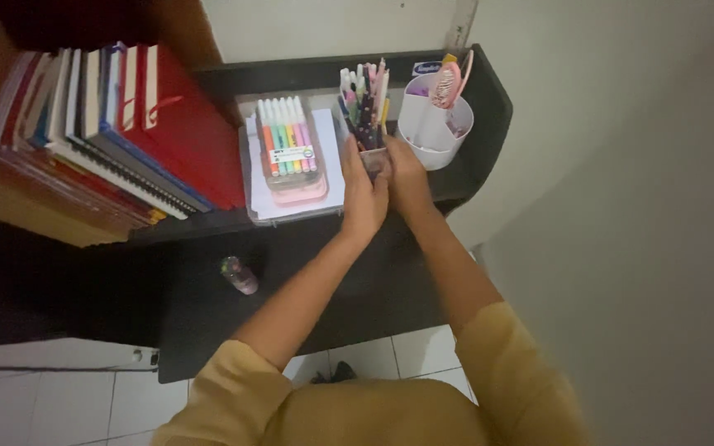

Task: The recorder organizes various notebooks, books, and stationery items on a shelf and desk area.

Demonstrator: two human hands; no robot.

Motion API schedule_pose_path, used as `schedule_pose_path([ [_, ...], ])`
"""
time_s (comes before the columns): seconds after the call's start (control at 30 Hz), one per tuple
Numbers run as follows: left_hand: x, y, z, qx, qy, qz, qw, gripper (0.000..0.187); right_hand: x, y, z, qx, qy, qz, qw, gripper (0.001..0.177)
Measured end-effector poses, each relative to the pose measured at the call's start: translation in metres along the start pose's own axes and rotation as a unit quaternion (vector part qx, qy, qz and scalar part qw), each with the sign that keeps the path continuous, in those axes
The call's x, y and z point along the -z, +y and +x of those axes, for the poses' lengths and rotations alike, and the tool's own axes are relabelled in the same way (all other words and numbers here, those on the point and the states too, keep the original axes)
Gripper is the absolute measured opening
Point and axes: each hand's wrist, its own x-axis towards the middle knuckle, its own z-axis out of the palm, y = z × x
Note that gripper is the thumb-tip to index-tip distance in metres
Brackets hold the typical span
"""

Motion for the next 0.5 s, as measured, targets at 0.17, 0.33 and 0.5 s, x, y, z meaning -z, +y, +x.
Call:
schedule_pose_path([
  [0.17,0.003,-0.015,0.009,0.036,-0.029,-0.035,0.998,0.076,-0.004,0.006,0.002,0.082,0.079,-0.037,0.993,0.031],
  [0.33,0.006,-0.002,0.023,0.144,-0.081,0.017,0.986,0.071,0.010,0.006,0.004,0.057,0.075,-0.031,0.995,0.030],
  [0.5,-0.014,-0.023,0.027,0.115,-0.099,-0.051,0.987,0.068,0.013,0.007,0.003,0.078,0.106,-0.074,0.988,0.028],
])
